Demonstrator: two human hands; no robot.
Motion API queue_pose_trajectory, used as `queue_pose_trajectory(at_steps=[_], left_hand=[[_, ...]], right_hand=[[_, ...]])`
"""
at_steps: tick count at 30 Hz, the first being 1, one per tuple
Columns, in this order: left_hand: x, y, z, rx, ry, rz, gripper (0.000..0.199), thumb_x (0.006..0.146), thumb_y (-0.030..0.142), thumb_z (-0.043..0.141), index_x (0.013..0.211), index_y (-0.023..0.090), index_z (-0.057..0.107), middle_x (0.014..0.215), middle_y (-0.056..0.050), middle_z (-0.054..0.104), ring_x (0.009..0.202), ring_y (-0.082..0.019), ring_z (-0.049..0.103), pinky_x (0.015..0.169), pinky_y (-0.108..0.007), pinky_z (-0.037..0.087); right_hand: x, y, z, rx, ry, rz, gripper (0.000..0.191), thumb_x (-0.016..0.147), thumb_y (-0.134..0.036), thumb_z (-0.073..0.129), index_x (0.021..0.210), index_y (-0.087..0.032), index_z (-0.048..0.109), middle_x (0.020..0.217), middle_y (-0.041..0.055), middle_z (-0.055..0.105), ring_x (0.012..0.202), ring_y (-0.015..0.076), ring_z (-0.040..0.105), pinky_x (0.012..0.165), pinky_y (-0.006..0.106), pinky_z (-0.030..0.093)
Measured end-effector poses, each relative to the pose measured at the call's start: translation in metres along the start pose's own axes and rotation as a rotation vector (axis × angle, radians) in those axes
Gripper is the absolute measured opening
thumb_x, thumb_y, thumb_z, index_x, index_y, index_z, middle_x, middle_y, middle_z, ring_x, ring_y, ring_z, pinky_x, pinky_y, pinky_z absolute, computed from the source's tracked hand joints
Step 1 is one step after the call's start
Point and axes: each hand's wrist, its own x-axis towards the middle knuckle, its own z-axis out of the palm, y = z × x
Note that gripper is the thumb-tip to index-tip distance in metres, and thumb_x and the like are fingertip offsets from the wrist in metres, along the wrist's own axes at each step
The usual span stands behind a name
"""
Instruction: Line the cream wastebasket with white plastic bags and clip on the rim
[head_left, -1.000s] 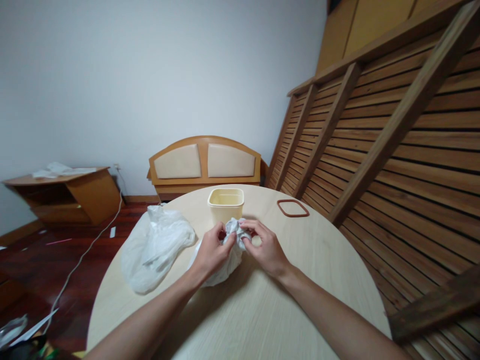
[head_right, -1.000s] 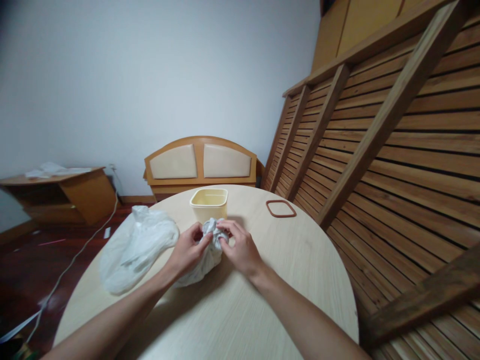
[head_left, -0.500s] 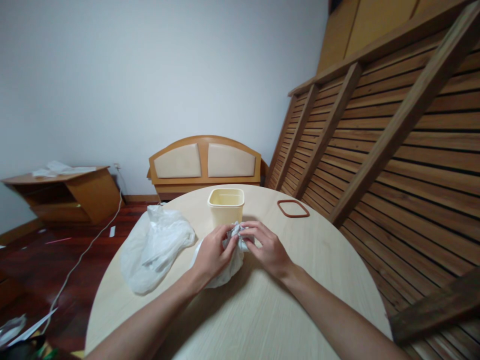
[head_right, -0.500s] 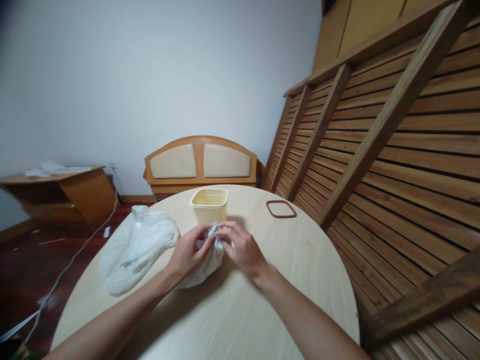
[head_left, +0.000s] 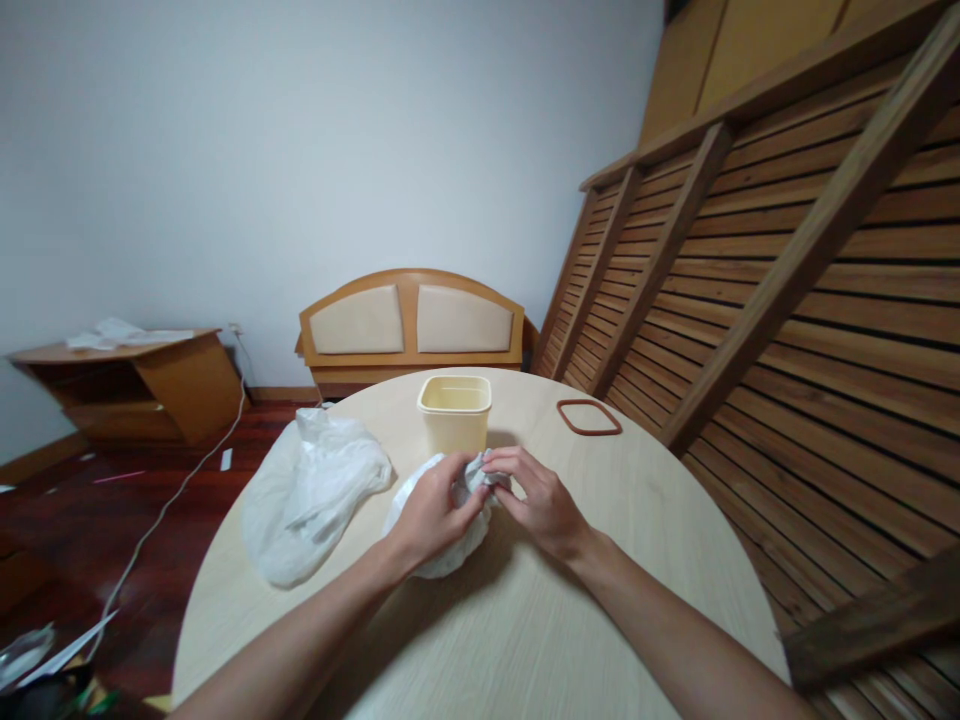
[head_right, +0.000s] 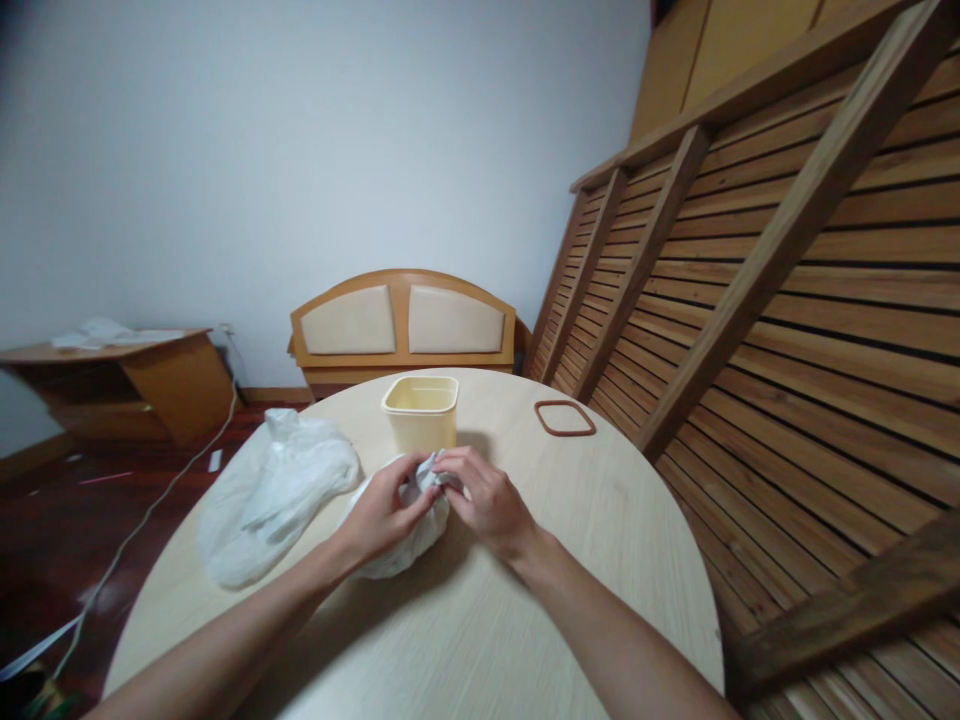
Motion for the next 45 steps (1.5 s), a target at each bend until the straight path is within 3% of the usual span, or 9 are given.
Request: queue_pose_trajectory(at_steps=[5, 14, 21, 28, 35, 39, 42, 45], left_hand=[[0.003, -0.004, 0.002, -0.068, -0.005, -0.067, 0.023, 0.085, 0.023, 0.056, 0.105, 0.019, 0.067, 0.098, -0.005, 0.073, 0.089, -0.021, 0.065, 0.084, -0.031, 0.049], [0.008, -0.012, 0.009, -0.510, 0.116, -0.254, 0.040, 0.076, 0.032, 0.067, 0.110, 0.016, 0.056, 0.099, -0.006, 0.069, 0.091, -0.019, 0.064, 0.086, -0.032, 0.050], [0.011, -0.011, 0.000, -0.622, 0.075, -0.356, 0.034, 0.074, 0.027, 0.069, 0.105, 0.017, 0.058, 0.088, -0.002, 0.065, 0.085, -0.017, 0.059, 0.082, -0.028, 0.045], [0.007, -0.009, 0.000, -0.716, 0.031, -0.370, 0.029, 0.077, 0.026, 0.065, 0.105, 0.021, 0.058, 0.087, 0.001, 0.063, 0.081, -0.014, 0.058, 0.076, -0.024, 0.044], [0.007, -0.005, 0.004, -0.723, 0.016, -0.385, 0.042, 0.073, 0.017, 0.063, 0.114, 0.019, 0.055, 0.082, 0.001, 0.063, 0.075, -0.013, 0.058, 0.072, -0.024, 0.045], [0.010, -0.008, 0.009, -0.632, 0.107, -0.276, 0.046, 0.073, 0.019, 0.064, 0.117, 0.020, 0.050, 0.091, 0.000, 0.063, 0.079, -0.014, 0.061, 0.072, -0.025, 0.048], [0.009, -0.008, 0.008, -0.504, 0.143, -0.205, 0.039, 0.079, 0.025, 0.065, 0.116, 0.021, 0.052, 0.107, -0.005, 0.064, 0.090, -0.016, 0.064, 0.075, -0.027, 0.052], [0.007, -0.009, 0.006, -0.293, 0.184, -0.150, 0.027, 0.085, 0.029, 0.064, 0.109, 0.021, 0.058, 0.109, -0.007, 0.064, 0.093, -0.018, 0.063, 0.078, -0.030, 0.054]], right_hand=[[0.000, 0.000, 0.001, 0.009, -0.016, 0.016, 0.026, 0.088, -0.008, 0.059, 0.108, -0.024, 0.064, 0.106, 0.0075, 0.069, 0.102, 0.0205, 0.068, 0.090, 0.037, 0.058], [0.004, -0.002, 0.001, 0.179, 0.012, 0.334, 0.022, 0.089, -0.013, 0.058, 0.103, -0.024, 0.071, 0.100, 0.0047, 0.074, 0.092, 0.0186, 0.070, 0.081, 0.032, 0.058], [0.004, -0.002, 0.008, 0.386, -0.059, 0.590, 0.016, 0.091, -0.027, 0.059, 0.102, -0.020, 0.067, 0.095, 0.0046, 0.075, 0.087, 0.0178, 0.070, 0.080, 0.031, 0.055], [0.005, -0.002, 0.009, 0.482, -0.092, 0.687, 0.019, 0.090, -0.036, 0.059, 0.099, -0.019, 0.061, 0.093, 0.0048, 0.070, 0.086, 0.0189, 0.067, 0.076, 0.032, 0.052], [0.005, -0.002, 0.003, 0.609, -0.115, 0.655, 0.019, 0.087, -0.032, 0.063, 0.095, -0.021, 0.051, 0.089, 0.0004, 0.061, 0.082, 0.0148, 0.061, 0.073, 0.028, 0.048], [0.003, 0.004, 0.001, 0.706, -0.125, 0.692, 0.028, 0.081, -0.030, 0.070, 0.099, -0.021, 0.050, 0.091, -0.0006, 0.061, 0.080, 0.0132, 0.060, 0.072, 0.027, 0.046], [0.003, 0.006, -0.002, 0.810, -0.115, 0.736, 0.033, 0.079, -0.032, 0.072, 0.102, -0.022, 0.050, 0.089, -0.0011, 0.065, 0.078, 0.0131, 0.061, 0.072, 0.027, 0.045], [0.004, 0.007, -0.004, 0.901, -0.093, 0.780, 0.035, 0.078, -0.034, 0.074, 0.101, -0.022, 0.050, 0.085, -0.0010, 0.069, 0.078, 0.0141, 0.064, 0.074, 0.028, 0.046]])
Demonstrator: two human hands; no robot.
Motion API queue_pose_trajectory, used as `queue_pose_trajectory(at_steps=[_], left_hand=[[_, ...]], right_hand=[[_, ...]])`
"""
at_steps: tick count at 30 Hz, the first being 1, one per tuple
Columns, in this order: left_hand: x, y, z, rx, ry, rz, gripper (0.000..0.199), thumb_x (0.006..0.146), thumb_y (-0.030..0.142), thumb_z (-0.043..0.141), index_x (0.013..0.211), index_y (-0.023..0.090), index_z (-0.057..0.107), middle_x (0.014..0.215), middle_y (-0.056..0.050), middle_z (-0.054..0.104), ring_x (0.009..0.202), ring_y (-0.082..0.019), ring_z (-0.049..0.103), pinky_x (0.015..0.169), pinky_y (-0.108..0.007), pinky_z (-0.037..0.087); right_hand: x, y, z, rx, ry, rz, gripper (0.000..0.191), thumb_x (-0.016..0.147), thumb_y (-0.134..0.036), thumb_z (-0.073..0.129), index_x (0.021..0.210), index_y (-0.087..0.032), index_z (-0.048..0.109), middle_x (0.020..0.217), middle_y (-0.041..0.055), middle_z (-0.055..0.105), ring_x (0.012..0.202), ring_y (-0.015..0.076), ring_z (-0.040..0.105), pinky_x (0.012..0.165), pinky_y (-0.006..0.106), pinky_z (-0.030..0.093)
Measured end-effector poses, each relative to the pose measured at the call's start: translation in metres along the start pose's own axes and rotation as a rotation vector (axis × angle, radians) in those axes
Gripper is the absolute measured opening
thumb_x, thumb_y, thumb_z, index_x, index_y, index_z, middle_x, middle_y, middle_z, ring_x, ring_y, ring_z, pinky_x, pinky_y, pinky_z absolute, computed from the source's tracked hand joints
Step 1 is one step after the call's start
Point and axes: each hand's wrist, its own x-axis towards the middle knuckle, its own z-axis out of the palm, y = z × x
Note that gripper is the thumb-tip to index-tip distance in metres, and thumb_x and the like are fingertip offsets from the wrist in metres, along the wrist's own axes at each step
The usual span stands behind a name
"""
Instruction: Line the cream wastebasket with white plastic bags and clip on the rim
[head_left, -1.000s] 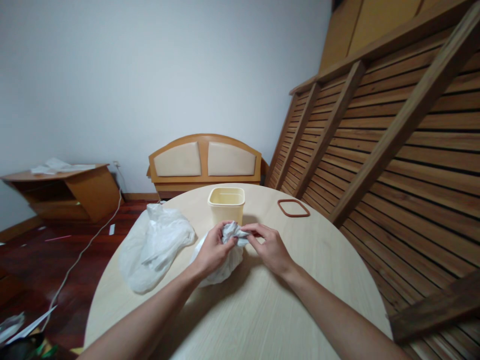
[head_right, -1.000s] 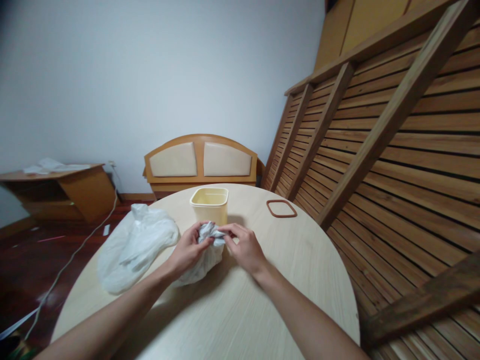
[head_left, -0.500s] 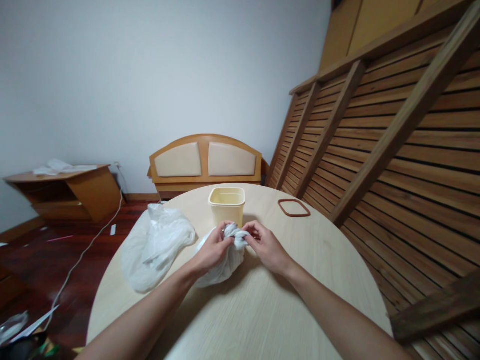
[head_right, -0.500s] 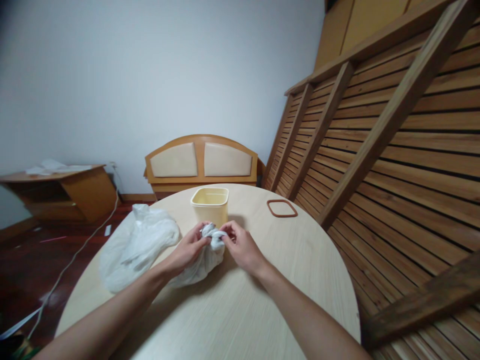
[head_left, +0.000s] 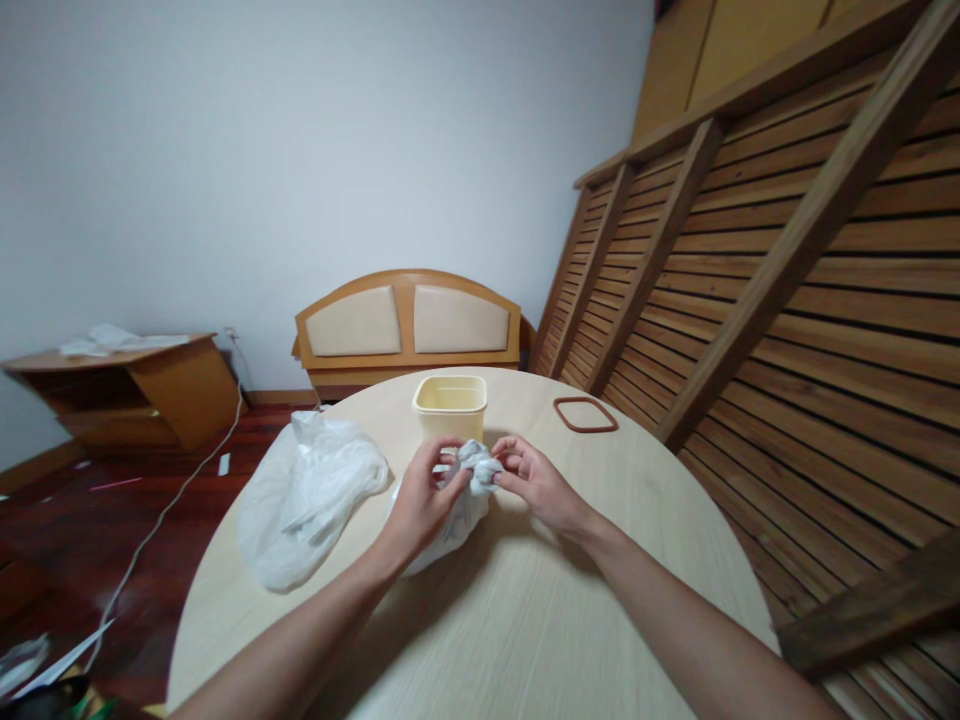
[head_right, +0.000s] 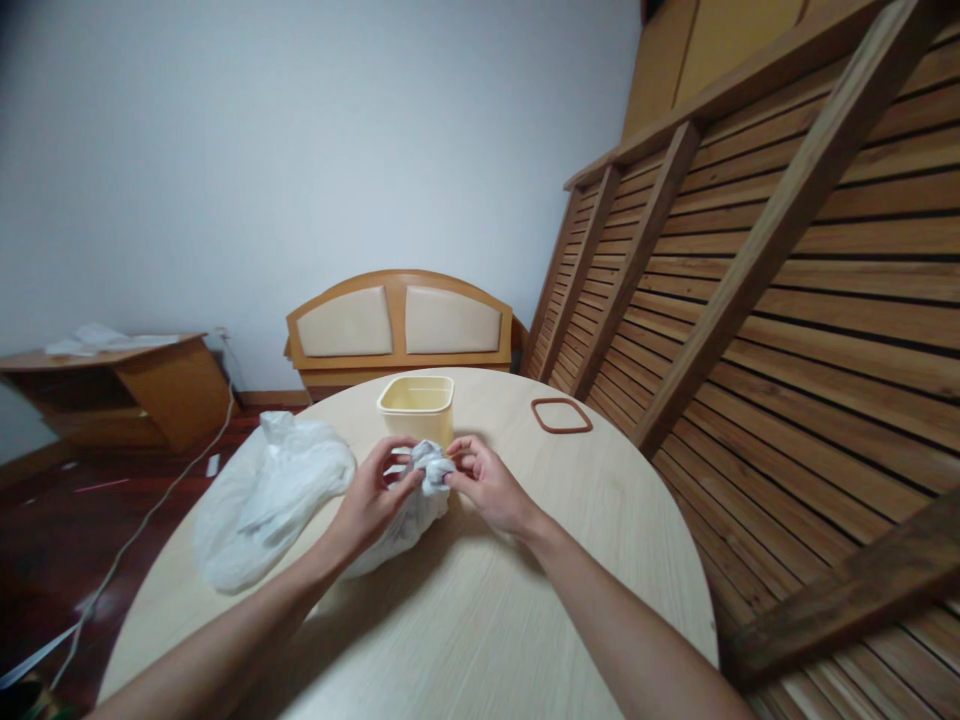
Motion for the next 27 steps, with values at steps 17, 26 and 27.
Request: queue_pose_trajectory(at_steps=[17, 26, 27], left_hand=[[-0.008, 0.004, -0.006, 0.482, -0.070, 0.317, 0.019, 0.092, 0.027, 0.057, 0.108, 0.022, 0.066, 0.109, -0.008, 0.071, 0.094, -0.020, 0.069, 0.083, -0.034, 0.058], [-0.010, -0.001, -0.003, 0.363, -0.075, 0.164, 0.012, 0.093, 0.030, 0.056, 0.097, 0.024, 0.066, 0.099, -0.005, 0.076, 0.077, -0.019, 0.071, 0.072, -0.031, 0.057], [-0.010, 0.000, -0.004, 0.326, -0.078, 0.150, 0.013, 0.093, 0.031, 0.056, 0.097, 0.024, 0.066, 0.098, -0.005, 0.076, 0.076, -0.018, 0.071, 0.071, -0.031, 0.057]], right_hand=[[0.001, 0.001, 0.005, -0.062, 0.052, 0.038, 0.042, 0.074, -0.040, 0.080, 0.106, -0.020, 0.061, 0.092, 0.0045, 0.075, 0.087, 0.0184, 0.070, 0.087, 0.035, 0.051], [0.004, 0.005, 0.005, -0.170, 0.166, -0.038, 0.038, 0.071, -0.045, 0.082, 0.095, -0.018, 0.071, 0.095, 0.0076, 0.075, 0.088, 0.0213, 0.069, 0.089, 0.041, 0.053], [0.004, 0.005, 0.005, -0.176, 0.179, -0.041, 0.039, 0.070, -0.046, 0.082, 0.095, -0.018, 0.072, 0.095, 0.0077, 0.075, 0.088, 0.0215, 0.069, 0.089, 0.041, 0.053]])
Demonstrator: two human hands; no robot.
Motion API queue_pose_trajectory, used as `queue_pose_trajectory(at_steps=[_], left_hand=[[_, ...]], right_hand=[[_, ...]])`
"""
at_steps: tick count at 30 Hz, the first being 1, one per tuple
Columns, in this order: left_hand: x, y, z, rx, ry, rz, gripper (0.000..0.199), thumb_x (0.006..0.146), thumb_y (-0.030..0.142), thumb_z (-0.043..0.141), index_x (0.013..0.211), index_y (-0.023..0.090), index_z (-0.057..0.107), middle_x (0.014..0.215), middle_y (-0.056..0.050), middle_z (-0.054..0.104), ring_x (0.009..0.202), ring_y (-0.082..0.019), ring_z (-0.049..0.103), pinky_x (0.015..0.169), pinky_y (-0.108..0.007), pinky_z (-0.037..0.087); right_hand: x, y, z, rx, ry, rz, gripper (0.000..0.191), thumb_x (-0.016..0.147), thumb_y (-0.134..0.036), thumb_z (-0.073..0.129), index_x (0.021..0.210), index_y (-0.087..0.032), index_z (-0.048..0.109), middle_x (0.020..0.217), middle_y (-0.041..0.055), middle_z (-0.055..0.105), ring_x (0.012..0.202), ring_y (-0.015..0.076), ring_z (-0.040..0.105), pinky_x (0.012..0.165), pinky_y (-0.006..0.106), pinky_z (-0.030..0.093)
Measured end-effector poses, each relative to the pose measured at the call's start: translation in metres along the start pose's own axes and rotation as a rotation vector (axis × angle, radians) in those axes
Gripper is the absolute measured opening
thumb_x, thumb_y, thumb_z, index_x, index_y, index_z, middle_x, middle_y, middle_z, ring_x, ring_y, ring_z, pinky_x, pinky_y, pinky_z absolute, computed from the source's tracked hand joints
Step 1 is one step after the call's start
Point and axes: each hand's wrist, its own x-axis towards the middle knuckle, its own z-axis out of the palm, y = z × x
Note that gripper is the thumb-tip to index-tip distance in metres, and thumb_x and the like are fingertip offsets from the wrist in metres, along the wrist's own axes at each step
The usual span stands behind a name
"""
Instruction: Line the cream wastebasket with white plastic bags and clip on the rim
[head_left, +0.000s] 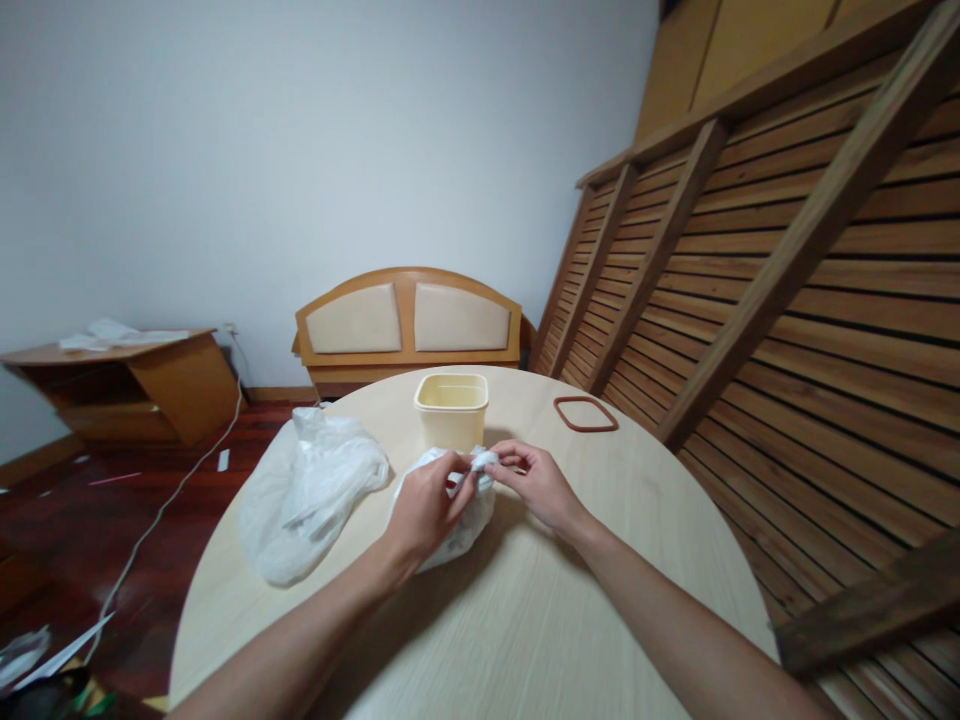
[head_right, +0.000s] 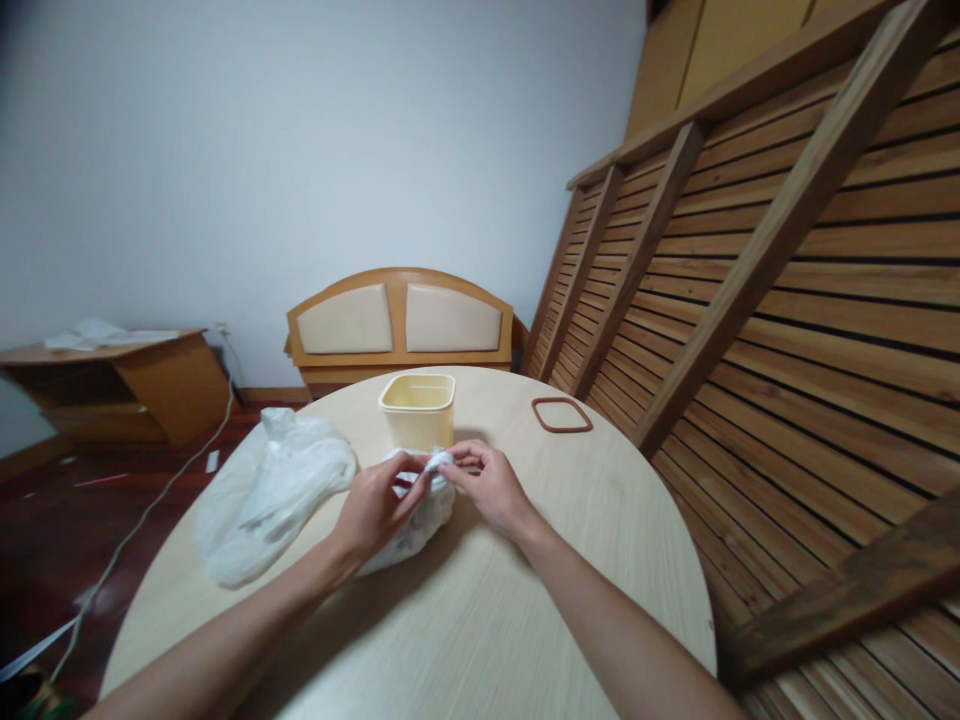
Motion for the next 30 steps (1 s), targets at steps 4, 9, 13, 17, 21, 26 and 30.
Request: queue_pose_trajectory(at_steps=[4, 9, 13, 17, 21, 26, 30], left_hand=[[0.002, 0.006, -0.002, -0.111, -0.008, -0.059, 0.015, 0.092, 0.034, 0.056, 0.093, 0.022, 0.066, 0.094, -0.005, 0.076, 0.074, -0.018, 0.070, 0.069, -0.029, 0.057], [0.005, 0.008, 0.001, -0.264, 0.010, -0.188, 0.022, 0.091, 0.040, 0.058, 0.093, 0.019, 0.066, 0.092, -0.006, 0.075, 0.075, -0.019, 0.072, 0.067, -0.027, 0.055], [0.008, 0.005, 0.004, -0.393, 0.040, -0.215, 0.026, 0.088, 0.044, 0.062, 0.086, 0.018, 0.063, 0.093, -0.008, 0.075, 0.081, -0.020, 0.072, 0.072, -0.029, 0.056], [0.009, 0.003, 0.006, -0.442, 0.038, -0.229, 0.032, 0.085, 0.049, 0.065, 0.084, 0.017, 0.062, 0.100, -0.009, 0.075, 0.085, -0.020, 0.071, 0.076, -0.030, 0.056], [0.009, 0.001, 0.007, -0.447, 0.026, -0.219, 0.030, 0.085, 0.046, 0.066, 0.084, 0.017, 0.061, 0.104, -0.010, 0.074, 0.087, -0.020, 0.071, 0.079, -0.032, 0.056], [0.011, -0.001, 0.002, -0.399, -0.024, -0.146, 0.028, 0.086, 0.043, 0.065, 0.096, 0.017, 0.063, 0.107, -0.010, 0.071, 0.091, -0.020, 0.070, 0.081, -0.035, 0.057], [0.012, -0.005, -0.006, -0.167, -0.014, -0.059, 0.035, 0.085, 0.040, 0.067, 0.113, 0.019, 0.064, 0.120, -0.012, 0.067, 0.115, -0.026, 0.062, 0.102, -0.045, 0.048]], right_hand=[[0.001, 0.002, -0.001, 0.013, -0.019, 0.034, 0.040, 0.072, -0.048, 0.079, 0.096, -0.017, 0.074, 0.094, 0.0078, 0.075, 0.088, 0.0210, 0.068, 0.090, 0.042, 0.052], [0.003, 0.008, -0.002, 0.085, -0.039, 0.083, 0.036, 0.073, -0.043, 0.078, 0.097, -0.018, 0.071, 0.092, 0.0054, 0.074, 0.086, 0.0188, 0.068, 0.087, 0.039, 0.053], [0.004, 0.011, -0.003, 0.048, 0.002, 0.003, 0.032, 0.074, -0.037, 0.078, 0.098, -0.019, 0.066, 0.093, 0.0052, 0.073, 0.088, 0.0190, 0.068, 0.083, 0.037, 0.054], [-0.002, 0.005, -0.002, -0.150, -0.018, -0.132, 0.023, 0.086, -0.033, 0.065, 0.106, -0.021, 0.068, 0.111, 0.0082, 0.069, 0.102, 0.0200, 0.066, 0.090, 0.038, 0.053], [-0.010, -0.003, 0.003, -0.284, -0.081, -0.212, 0.034, 0.086, -0.033, 0.067, 0.119, -0.027, 0.067, 0.138, 0.0082, 0.056, 0.127, 0.0239, 0.053, 0.099, 0.039, 0.049], [-0.010, -0.006, 0.002, -0.299, -0.114, -0.170, 0.028, 0.085, -0.032, 0.067, 0.111, -0.023, 0.068, 0.108, 0.0053, 0.072, 0.099, 0.0215, 0.066, 0.088, 0.036, 0.051], [-0.003, -0.010, -0.016, -0.352, -0.024, -0.123, 0.024, 0.083, -0.031, 0.065, 0.104, -0.020, 0.068, 0.098, 0.0043, 0.072, 0.086, 0.0198, 0.066, 0.081, 0.034, 0.051]])
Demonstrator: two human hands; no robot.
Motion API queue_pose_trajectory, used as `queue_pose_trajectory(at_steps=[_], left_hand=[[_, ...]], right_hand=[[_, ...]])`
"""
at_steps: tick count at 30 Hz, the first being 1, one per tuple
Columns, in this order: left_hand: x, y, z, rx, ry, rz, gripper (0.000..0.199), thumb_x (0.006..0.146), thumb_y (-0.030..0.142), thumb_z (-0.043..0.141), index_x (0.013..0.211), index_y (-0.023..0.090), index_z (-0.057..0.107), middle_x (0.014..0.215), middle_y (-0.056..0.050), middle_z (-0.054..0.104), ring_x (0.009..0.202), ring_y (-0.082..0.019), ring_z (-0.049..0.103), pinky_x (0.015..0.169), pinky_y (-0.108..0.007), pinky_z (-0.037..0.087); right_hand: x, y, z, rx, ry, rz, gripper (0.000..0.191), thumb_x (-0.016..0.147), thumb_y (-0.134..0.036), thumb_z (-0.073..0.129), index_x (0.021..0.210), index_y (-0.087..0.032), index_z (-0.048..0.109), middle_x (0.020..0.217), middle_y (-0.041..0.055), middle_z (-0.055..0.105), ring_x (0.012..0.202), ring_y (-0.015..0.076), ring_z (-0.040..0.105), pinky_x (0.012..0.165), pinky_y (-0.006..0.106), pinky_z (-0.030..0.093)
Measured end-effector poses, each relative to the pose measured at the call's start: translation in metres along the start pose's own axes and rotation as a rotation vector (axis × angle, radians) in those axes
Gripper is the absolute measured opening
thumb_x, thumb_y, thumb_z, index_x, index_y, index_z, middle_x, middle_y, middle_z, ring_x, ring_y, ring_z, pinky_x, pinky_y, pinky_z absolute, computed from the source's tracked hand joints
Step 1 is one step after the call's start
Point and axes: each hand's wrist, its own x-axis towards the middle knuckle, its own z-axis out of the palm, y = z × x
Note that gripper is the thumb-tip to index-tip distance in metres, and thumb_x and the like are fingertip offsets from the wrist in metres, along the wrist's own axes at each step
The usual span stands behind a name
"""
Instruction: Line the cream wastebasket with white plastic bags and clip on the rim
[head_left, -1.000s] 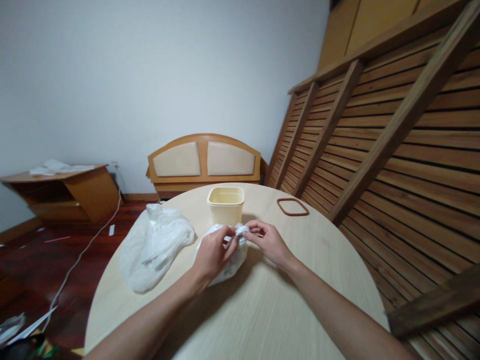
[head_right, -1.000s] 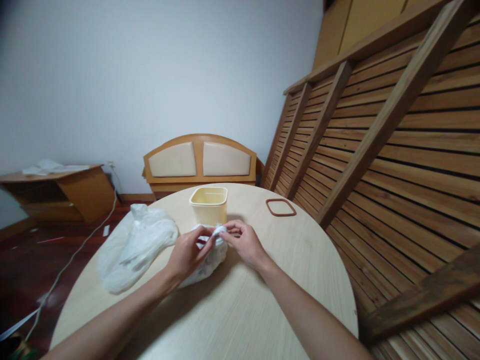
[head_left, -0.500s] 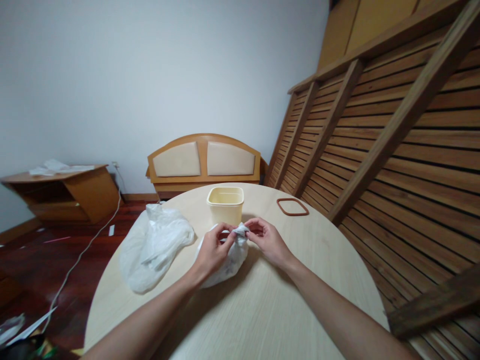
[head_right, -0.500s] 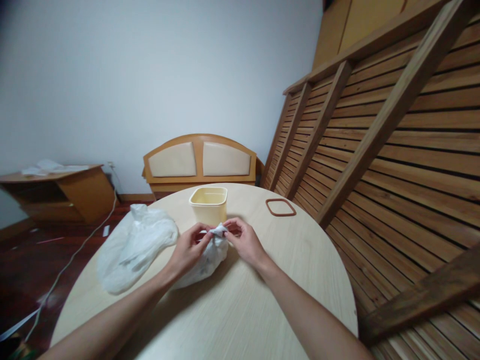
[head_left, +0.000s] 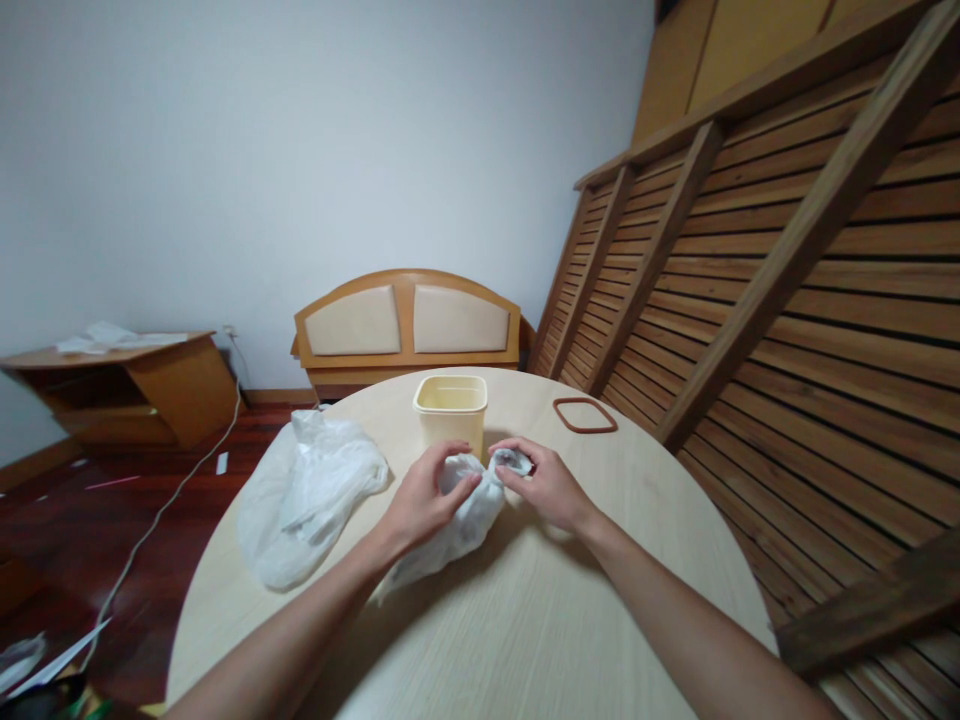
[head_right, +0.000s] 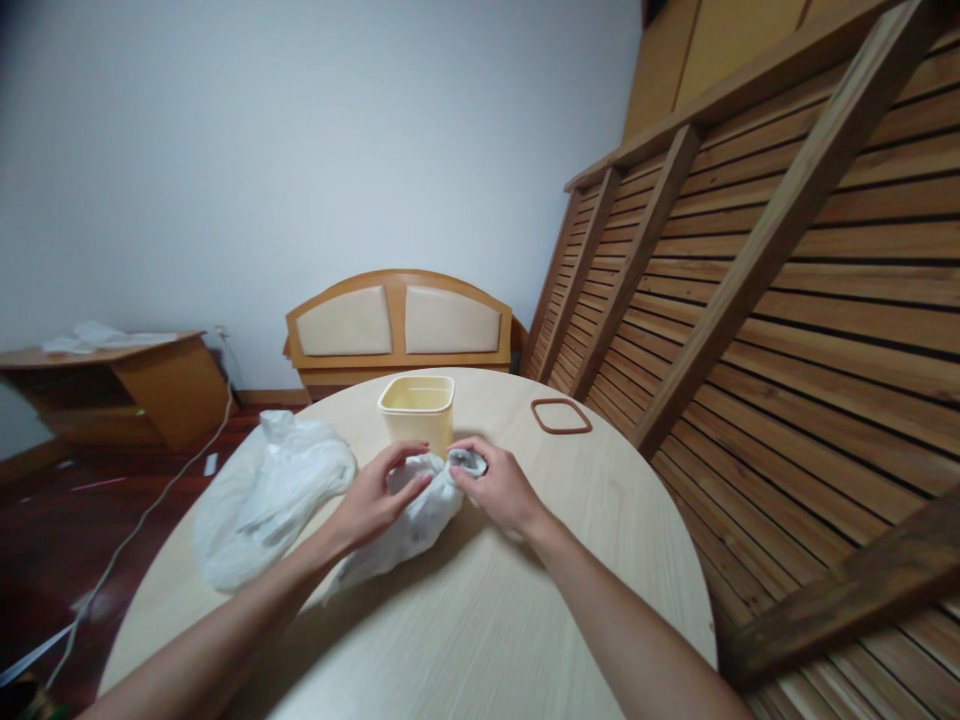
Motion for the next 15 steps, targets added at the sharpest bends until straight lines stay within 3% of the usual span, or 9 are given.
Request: queue_pose_trajectory(at_steps=[4, 8, 11, 15], left_hand=[[-0.004, -0.003, -0.003, 0.184, -0.154, 0.031, 0.060, 0.078, 0.047, 0.073, 0.130, 0.020, 0.059, 0.140, -0.017, 0.056, 0.132, -0.033, 0.050, 0.113, -0.054, 0.036], [-0.010, -0.006, -0.001, 0.258, -0.311, 0.019, 0.080, 0.073, 0.055, 0.076, 0.140, 0.019, 0.051, 0.151, -0.020, 0.044, 0.139, -0.038, 0.041, 0.114, -0.057, 0.034], [-0.014, -0.011, 0.002, 0.243, -0.343, 0.031, 0.086, 0.071, 0.055, 0.078, 0.144, 0.022, 0.046, 0.154, -0.018, 0.039, 0.141, -0.038, 0.039, 0.114, -0.057, 0.034], [-0.015, -0.019, 0.006, 0.208, -0.325, 0.044, 0.080, 0.076, 0.044, 0.076, 0.145, 0.023, 0.042, 0.153, -0.017, 0.040, 0.138, -0.035, 0.043, 0.113, -0.053, 0.038]], right_hand=[[0.005, 0.008, -0.022, -0.147, 0.092, -0.063, 0.029, 0.080, -0.017, 0.054, 0.105, -0.019, 0.068, 0.105, 0.0064, 0.070, 0.095, 0.0209, 0.065, 0.090, 0.037, 0.049], [0.006, 0.017, -0.037, -0.353, 0.007, -0.155, 0.036, 0.076, -0.013, 0.055, 0.108, -0.021, 0.069, 0.115, 0.0085, 0.068, 0.109, 0.0237, 0.062, 0.101, 0.042, 0.044], [0.004, 0.015, -0.043, -0.485, -0.056, -0.212, 0.038, 0.079, -0.026, 0.065, 0.117, -0.023, 0.069, 0.129, 0.0109, 0.063, 0.122, 0.0287, 0.055, 0.109, 0.050, 0.037], [-0.002, 0.004, -0.038, -0.536, -0.250, -0.300, 0.070, 0.069, -0.050, 0.081, 0.133, -0.029, 0.061, 0.142, 0.0096, 0.057, 0.140, 0.0351, 0.039, 0.118, 0.062, 0.008]])
